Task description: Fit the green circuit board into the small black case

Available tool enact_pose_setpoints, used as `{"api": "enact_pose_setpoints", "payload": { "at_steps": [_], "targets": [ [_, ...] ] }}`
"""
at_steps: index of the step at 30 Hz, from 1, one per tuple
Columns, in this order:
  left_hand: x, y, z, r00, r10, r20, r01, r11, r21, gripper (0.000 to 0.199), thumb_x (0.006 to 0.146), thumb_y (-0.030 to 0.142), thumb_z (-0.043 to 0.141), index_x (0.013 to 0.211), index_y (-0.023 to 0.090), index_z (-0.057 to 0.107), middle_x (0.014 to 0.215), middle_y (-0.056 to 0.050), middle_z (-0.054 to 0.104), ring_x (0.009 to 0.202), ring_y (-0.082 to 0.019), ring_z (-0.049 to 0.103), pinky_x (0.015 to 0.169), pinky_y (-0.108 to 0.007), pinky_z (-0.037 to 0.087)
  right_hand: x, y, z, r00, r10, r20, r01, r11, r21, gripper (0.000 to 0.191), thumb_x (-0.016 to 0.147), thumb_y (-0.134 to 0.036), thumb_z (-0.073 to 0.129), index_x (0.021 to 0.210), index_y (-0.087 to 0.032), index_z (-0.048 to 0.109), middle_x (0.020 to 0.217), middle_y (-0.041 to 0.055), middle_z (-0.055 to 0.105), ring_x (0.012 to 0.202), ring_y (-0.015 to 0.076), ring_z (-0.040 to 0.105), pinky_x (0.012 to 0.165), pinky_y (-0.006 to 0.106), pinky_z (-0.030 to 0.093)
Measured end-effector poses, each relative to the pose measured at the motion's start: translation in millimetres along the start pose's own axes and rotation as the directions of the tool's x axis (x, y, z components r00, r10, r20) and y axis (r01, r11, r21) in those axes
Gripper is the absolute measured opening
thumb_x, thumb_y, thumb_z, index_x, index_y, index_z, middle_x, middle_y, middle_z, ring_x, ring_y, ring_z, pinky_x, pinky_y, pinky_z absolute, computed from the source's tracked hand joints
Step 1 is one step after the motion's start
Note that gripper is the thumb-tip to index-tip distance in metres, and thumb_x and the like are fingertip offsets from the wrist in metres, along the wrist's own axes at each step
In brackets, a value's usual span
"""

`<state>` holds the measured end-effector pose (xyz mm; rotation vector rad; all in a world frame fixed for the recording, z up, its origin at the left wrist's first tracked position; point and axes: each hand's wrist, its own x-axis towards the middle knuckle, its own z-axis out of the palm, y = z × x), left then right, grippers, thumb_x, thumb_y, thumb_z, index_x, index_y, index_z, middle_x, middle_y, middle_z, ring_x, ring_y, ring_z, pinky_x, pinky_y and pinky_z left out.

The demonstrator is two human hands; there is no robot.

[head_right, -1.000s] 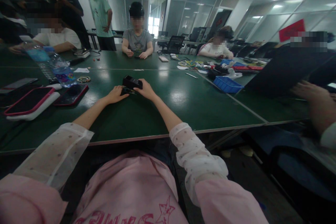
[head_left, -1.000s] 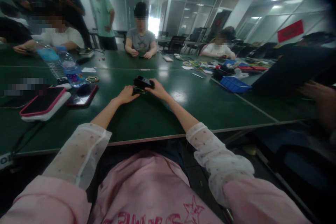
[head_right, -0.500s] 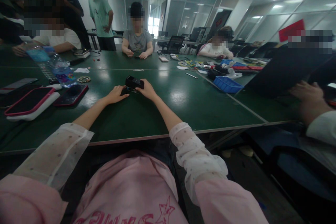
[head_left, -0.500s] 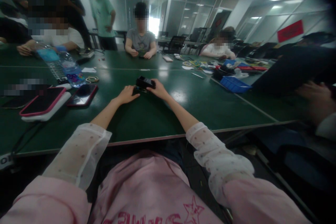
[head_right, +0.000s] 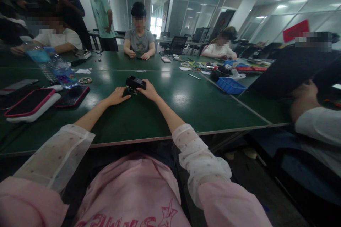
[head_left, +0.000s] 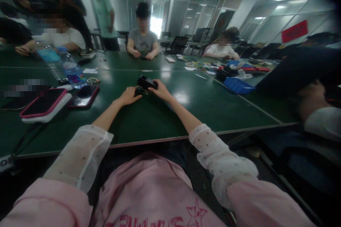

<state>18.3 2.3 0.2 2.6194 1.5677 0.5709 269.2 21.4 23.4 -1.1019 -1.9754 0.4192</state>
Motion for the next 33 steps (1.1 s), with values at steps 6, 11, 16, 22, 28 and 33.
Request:
{"api": "enact_pose_setpoints", "payload": {
  "at_steps": [6, 11, 16, 22, 28, 33],
  "targets": [
    [-1, 2, -1.7, 1.0, 0.014, -0.016, -0.014, 1.0, -0.009, 0.074, 0.093, 0.059, 0.044, 0.142, 0.005, 0.045, 0.139, -0.022, 0.055, 0.128, -0.037, 0.049, 0.11, -0.049, 0.04, 5, -6, -9, 0.993, 0.026, -0.116, -0.026, 1.0, 0.0, 0.069, 0.083, -0.062, 0.065, 0.131, -0.015, 0.049, 0.124, 0.0165, 0.065, 0.117, 0.0313, 0.062, 0.104, 0.046, 0.048],
    [-1, 3, -3.0, 0.999, 0.027, -0.029, -0.028, 0.999, -0.036, 0.071, 0.092, 0.06, 0.046, 0.144, 0.011, 0.045, 0.141, -0.019, 0.055, 0.126, -0.037, 0.051, 0.109, -0.051, 0.04, 6, -4, -22, 0.962, 0.087, -0.26, -0.111, 0.991, -0.08, 0.061, 0.088, -0.054, 0.062, 0.134, -0.015, 0.047, 0.13, 0.0187, 0.061, 0.121, 0.0325, 0.058, 0.106, 0.05, 0.046],
    [0, 4, -4.0, 1.0, 0.025, -0.015, -0.026, 0.999, -0.026, 0.07, 0.092, 0.059, 0.045, 0.14, 0.007, 0.048, 0.138, -0.022, 0.056, 0.125, -0.038, 0.051, 0.107, -0.051, 0.041, 0, 15, -27, 0.926, 0.148, -0.348, -0.228, 0.953, -0.201, 0.052, 0.089, -0.035, 0.064, 0.133, -0.014, 0.049, 0.131, 0.0197, 0.059, 0.126, 0.0332, 0.055, 0.108, 0.053, 0.045],
    [1, 3, -2.4, 1.0, 0.002, 0.003, -0.002, 1.0, -0.01, 0.074, 0.091, 0.063, 0.043, 0.138, 0.006, 0.049, 0.137, -0.023, 0.055, 0.126, -0.038, 0.05, 0.107, -0.051, 0.042, -8, 30, -29, 0.892, 0.345, -0.291, -0.432, 0.84, -0.328, 0.049, 0.086, -0.027, 0.07, 0.127, -0.007, 0.052, 0.127, 0.0235, 0.06, 0.124, 0.0349, 0.057, 0.106, 0.05, 0.047],
    [1, 2, -2.2, 1.0, 0.003, -0.008, -0.003, 1.0, -0.031, 0.071, 0.091, 0.063, 0.044, 0.138, 0.01, 0.05, 0.137, -0.021, 0.056, 0.126, -0.037, 0.05, 0.108, -0.051, 0.042, -9, 33, -26, 0.898, 0.332, -0.288, -0.418, 0.848, -0.327, 0.045, 0.084, -0.028, 0.069, 0.121, -0.01, 0.052, 0.124, 0.0242, 0.061, 0.123, 0.0388, 0.056, 0.104, 0.058, 0.047],
    [0, 4, -4.2, 1.0, -0.003, -0.006, 0.003, 0.999, -0.034, 0.074, 0.091, 0.065, 0.043, 0.14, 0.01, 0.049, 0.138, -0.021, 0.056, 0.126, -0.038, 0.05, 0.107, -0.051, 0.042, -8, 38, -24, 0.899, 0.305, -0.315, -0.401, 0.863, -0.308, 0.042, 0.081, -0.028, 0.071, 0.117, -0.013, 0.053, 0.12, 0.0216, 0.063, 0.119, 0.0377, 0.057, 0.102, 0.059, 0.048]
  ]
}}
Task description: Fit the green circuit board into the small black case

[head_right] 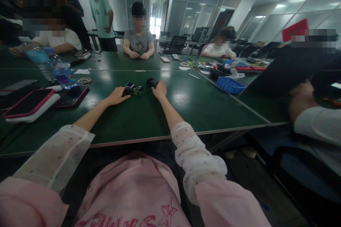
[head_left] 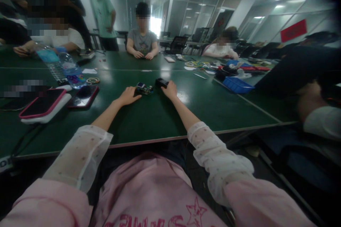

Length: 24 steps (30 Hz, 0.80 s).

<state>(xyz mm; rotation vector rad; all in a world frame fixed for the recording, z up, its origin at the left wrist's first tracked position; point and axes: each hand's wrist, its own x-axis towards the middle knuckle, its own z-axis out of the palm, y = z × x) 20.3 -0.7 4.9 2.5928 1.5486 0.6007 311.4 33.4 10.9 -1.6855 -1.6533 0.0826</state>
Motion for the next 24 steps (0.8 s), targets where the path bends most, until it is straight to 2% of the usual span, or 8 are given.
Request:
{"api": "enact_pose_setpoints", "payload": {
  "at_steps": [10, 15, 24],
  "targets": [
    [0.8, -2.2, 2.5, 1.0, 0.0, 0.003, 0.0, 1.0, 0.002, 0.073, 0.092, 0.065, 0.043, 0.138, 0.009, 0.049, 0.137, -0.022, 0.055, 0.125, -0.038, 0.05, 0.107, -0.052, 0.041, -0.9, -2.7, -3.9, 0.998, 0.009, 0.054, -0.006, 0.999, -0.054, 0.043, 0.085, -0.029, 0.069, 0.121, -0.01, 0.052, 0.125, 0.024, 0.061, 0.123, 0.0393, 0.056, 0.103, 0.059, 0.048],
    [-0.1, 0.4, 0.5, 1.0, 0.005, 0.005, -0.005, 1.0, 0.004, 0.072, 0.092, 0.062, 0.044, 0.137, 0.005, 0.049, 0.137, -0.024, 0.055, 0.126, -0.039, 0.049, 0.108, -0.051, 0.04, -1.9, -2.7, -2.9, 0.999, 0.0, 0.045, 0.001, 1.0, -0.017, 0.044, 0.084, -0.029, 0.067, 0.121, -0.012, 0.05, 0.125, 0.0242, 0.06, 0.125, 0.0395, 0.055, 0.104, 0.063, 0.045],
    [0.7, -3.6, 3.2, 1.0, 0.005, -0.007, -0.005, 1.0, -0.006, 0.07, 0.091, 0.064, 0.044, 0.137, 0.013, 0.05, 0.136, -0.019, 0.056, 0.125, -0.037, 0.05, 0.107, -0.051, 0.042, -1.0, 0.3, 0.3, 1.0, -0.018, -0.003, 0.018, 1.0, 0.014, 0.043, 0.083, -0.031, 0.069, 0.119, -0.013, 0.053, 0.12, 0.0212, 0.062, 0.121, 0.0387, 0.056, 0.102, 0.062, 0.047]
  ]
}}
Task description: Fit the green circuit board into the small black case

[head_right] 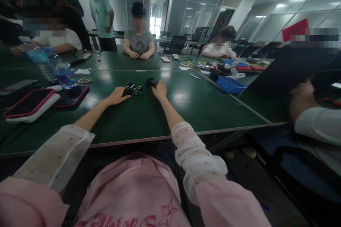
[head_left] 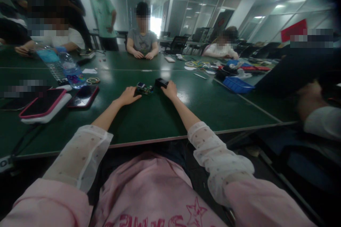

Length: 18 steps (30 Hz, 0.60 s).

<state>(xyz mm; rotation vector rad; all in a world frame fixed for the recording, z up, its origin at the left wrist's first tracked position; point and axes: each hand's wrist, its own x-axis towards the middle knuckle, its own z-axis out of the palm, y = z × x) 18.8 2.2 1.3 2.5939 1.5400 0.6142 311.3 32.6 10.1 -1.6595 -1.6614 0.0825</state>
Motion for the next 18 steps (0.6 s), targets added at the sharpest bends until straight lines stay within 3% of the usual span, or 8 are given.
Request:
{"api": "enact_pose_setpoints", "payload": {
  "at_steps": [5, 14, 18],
  "targets": [
    [0, -1, 1.0, 1.0, 0.008, 0.003, -0.008, 1.0, 0.028, 0.073, 0.091, 0.065, 0.042, 0.137, 0.008, 0.05, 0.135, -0.022, 0.056, 0.123, -0.038, 0.051, 0.107, -0.05, 0.042, 2, -2, -2, 0.998, 0.026, 0.064, -0.022, 0.998, -0.053, 0.045, 0.084, -0.029, 0.071, 0.121, -0.011, 0.053, 0.123, 0.0239, 0.061, 0.123, 0.0396, 0.056, 0.103, 0.06, 0.047],
    [1, 0, -0.8, 1.0, -0.005, 0.008, 0.004, 1.0, 0.002, 0.069, 0.091, 0.064, 0.044, 0.138, 0.014, 0.05, 0.137, -0.018, 0.057, 0.126, -0.037, 0.05, 0.108, -0.052, 0.041, 0, -7, -1, 0.994, -0.032, 0.102, 0.035, 0.999, -0.024, 0.043, 0.082, -0.03, 0.071, 0.117, -0.013, 0.054, 0.12, 0.0216, 0.063, 0.119, 0.0375, 0.058, 0.1, 0.058, 0.05],
    [1, -1, -0.4, 1.0, -0.008, 0.01, 0.008, 1.0, 0.013, 0.07, 0.091, 0.064, 0.044, 0.137, 0.012, 0.05, 0.137, -0.02, 0.056, 0.126, -0.038, 0.049, 0.107, -0.051, 0.042, -1, -10, 0, 0.993, -0.06, 0.101, 0.06, 0.998, 0.007, 0.042, 0.08, -0.029, 0.073, 0.116, -0.016, 0.055, 0.117, 0.018, 0.065, 0.115, 0.0341, 0.061, 0.099, 0.054, 0.052]
  ]
}}
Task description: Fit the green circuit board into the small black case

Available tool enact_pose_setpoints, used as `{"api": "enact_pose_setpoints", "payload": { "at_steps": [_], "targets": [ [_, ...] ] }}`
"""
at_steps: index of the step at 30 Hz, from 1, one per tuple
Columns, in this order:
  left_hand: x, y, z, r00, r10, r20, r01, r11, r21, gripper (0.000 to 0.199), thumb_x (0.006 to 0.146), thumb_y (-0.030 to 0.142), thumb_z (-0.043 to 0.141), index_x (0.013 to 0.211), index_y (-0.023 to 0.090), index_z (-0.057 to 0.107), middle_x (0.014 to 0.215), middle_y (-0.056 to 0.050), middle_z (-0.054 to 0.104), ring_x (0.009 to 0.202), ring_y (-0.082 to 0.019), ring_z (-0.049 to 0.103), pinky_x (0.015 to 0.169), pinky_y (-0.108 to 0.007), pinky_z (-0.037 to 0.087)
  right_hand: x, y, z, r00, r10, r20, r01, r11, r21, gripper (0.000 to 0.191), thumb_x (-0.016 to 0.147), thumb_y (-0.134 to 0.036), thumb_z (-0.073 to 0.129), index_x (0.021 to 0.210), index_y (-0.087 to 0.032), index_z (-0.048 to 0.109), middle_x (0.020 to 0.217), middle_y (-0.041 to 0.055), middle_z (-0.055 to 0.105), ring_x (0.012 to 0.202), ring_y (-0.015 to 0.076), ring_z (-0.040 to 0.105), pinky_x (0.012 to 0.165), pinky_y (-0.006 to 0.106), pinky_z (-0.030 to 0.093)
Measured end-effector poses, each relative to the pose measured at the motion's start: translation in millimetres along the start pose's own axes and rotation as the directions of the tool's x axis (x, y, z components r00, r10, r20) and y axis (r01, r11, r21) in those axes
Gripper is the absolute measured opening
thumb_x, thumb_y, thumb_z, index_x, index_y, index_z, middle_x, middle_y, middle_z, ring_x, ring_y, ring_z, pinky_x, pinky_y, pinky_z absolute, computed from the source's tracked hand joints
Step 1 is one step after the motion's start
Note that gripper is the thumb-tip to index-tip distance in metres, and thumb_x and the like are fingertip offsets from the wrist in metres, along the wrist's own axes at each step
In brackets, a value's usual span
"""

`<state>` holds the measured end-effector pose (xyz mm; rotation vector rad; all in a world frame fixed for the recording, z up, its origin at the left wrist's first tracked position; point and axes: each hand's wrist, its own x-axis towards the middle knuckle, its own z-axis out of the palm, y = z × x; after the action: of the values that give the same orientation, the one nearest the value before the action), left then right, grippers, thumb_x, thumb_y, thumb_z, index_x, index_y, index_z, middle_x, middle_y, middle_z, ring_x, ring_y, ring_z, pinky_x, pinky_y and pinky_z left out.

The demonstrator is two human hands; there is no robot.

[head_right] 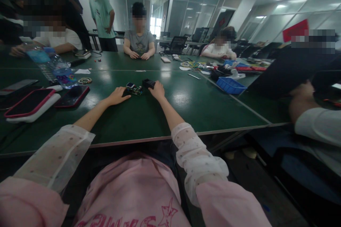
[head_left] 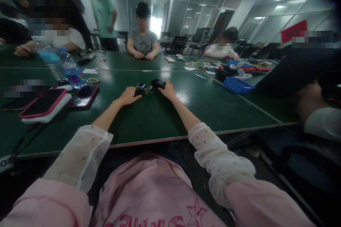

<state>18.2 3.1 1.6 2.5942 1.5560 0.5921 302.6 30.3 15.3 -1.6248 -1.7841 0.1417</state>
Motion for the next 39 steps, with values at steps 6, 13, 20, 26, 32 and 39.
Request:
{"api": "enact_pose_setpoints", "payload": {
  "at_steps": [6, 13, 20, 26, 32, 39],
  "targets": [
    [-0.7, 2.8, -1.3, 1.0, -0.001, 0.0, 0.001, 1.0, 0.02, 0.07, 0.091, 0.062, 0.044, 0.135, 0.007, 0.05, 0.136, -0.022, 0.056, 0.126, -0.038, 0.049, 0.109, -0.05, 0.04, -0.3, -2.7, 0.0, 0.999, -0.021, 0.05, 0.024, 0.998, -0.065, 0.046, 0.084, -0.033, 0.072, 0.122, -0.014, 0.055, 0.122, 0.0174, 0.065, 0.117, 0.0316, 0.062, 0.099, 0.046, 0.052],
    [-0.3, 0.9, -1.0, 1.0, -0.001, 0.002, 0.001, 1.0, 0.012, 0.069, 0.091, 0.062, 0.045, 0.136, 0.01, 0.051, 0.137, -0.02, 0.055, 0.127, -0.037, 0.049, 0.109, -0.049, 0.042, -1.2, -5.1, -1.0, 0.997, -0.029, 0.072, 0.035, 0.996, -0.081, 0.049, 0.085, -0.034, 0.072, 0.125, -0.011, 0.055, 0.125, 0.0197, 0.065, 0.117, 0.0331, 0.062, 0.098, 0.046, 0.052],
    [-1.4, 4.1, -3.7, 1.0, -0.007, 0.006, 0.007, 1.0, 0.019, 0.069, 0.092, 0.061, 0.044, 0.139, 0.01, 0.049, 0.138, -0.02, 0.055, 0.128, -0.037, 0.049, 0.109, -0.05, 0.041, -2.1, -7.2, -3.5, 0.996, -0.018, 0.087, 0.026, 0.996, -0.082, 0.049, 0.086, -0.034, 0.072, 0.126, -0.011, 0.055, 0.125, 0.0196, 0.064, 0.118, 0.0331, 0.061, 0.098, 0.046, 0.052],
    [-1.9, 5.8, -4.7, 1.0, -0.005, 0.015, 0.005, 1.0, 0.017, 0.07, 0.092, 0.06, 0.044, 0.137, 0.006, 0.05, 0.138, -0.022, 0.054, 0.129, -0.037, 0.048, 0.11, -0.048, 0.041, -2.5, -8.4, -4.3, 0.995, -0.027, 0.095, 0.036, 0.995, -0.097, 0.049, 0.087, -0.035, 0.071, 0.126, -0.011, 0.055, 0.125, 0.0193, 0.064, 0.118, 0.0331, 0.061, 0.097, 0.045, 0.052],
    [-0.2, 1.8, -0.8, 1.0, 0.001, 0.004, -0.001, 1.0, 0.01, 0.069, 0.092, 0.061, 0.044, 0.137, 0.008, 0.05, 0.138, -0.021, 0.054, 0.128, -0.037, 0.048, 0.11, -0.05, 0.04, -3.0, -8.7, -3.3, 0.996, -0.025, 0.091, 0.035, 0.993, -0.111, 0.05, 0.086, -0.035, 0.071, 0.127, -0.012, 0.054, 0.126, 0.0195, 0.065, 0.12, 0.034, 0.06, 0.099, 0.047, 0.051],
    [1.3, -1.9, 2.5, 1.0, 0.015, -0.013, -0.015, 1.0, 0.023, 0.07, 0.092, 0.062, 0.044, 0.138, 0.01, 0.049, 0.137, -0.021, 0.056, 0.127, -0.037, 0.049, 0.109, -0.05, 0.04, -2.8, -8.1, -2.1, 0.995, -0.037, 0.092, 0.048, 0.992, -0.119, 0.051, 0.086, -0.037, 0.07, 0.128, -0.012, 0.053, 0.126, 0.0192, 0.064, 0.119, 0.0333, 0.06, 0.099, 0.047, 0.052]
  ]
}}
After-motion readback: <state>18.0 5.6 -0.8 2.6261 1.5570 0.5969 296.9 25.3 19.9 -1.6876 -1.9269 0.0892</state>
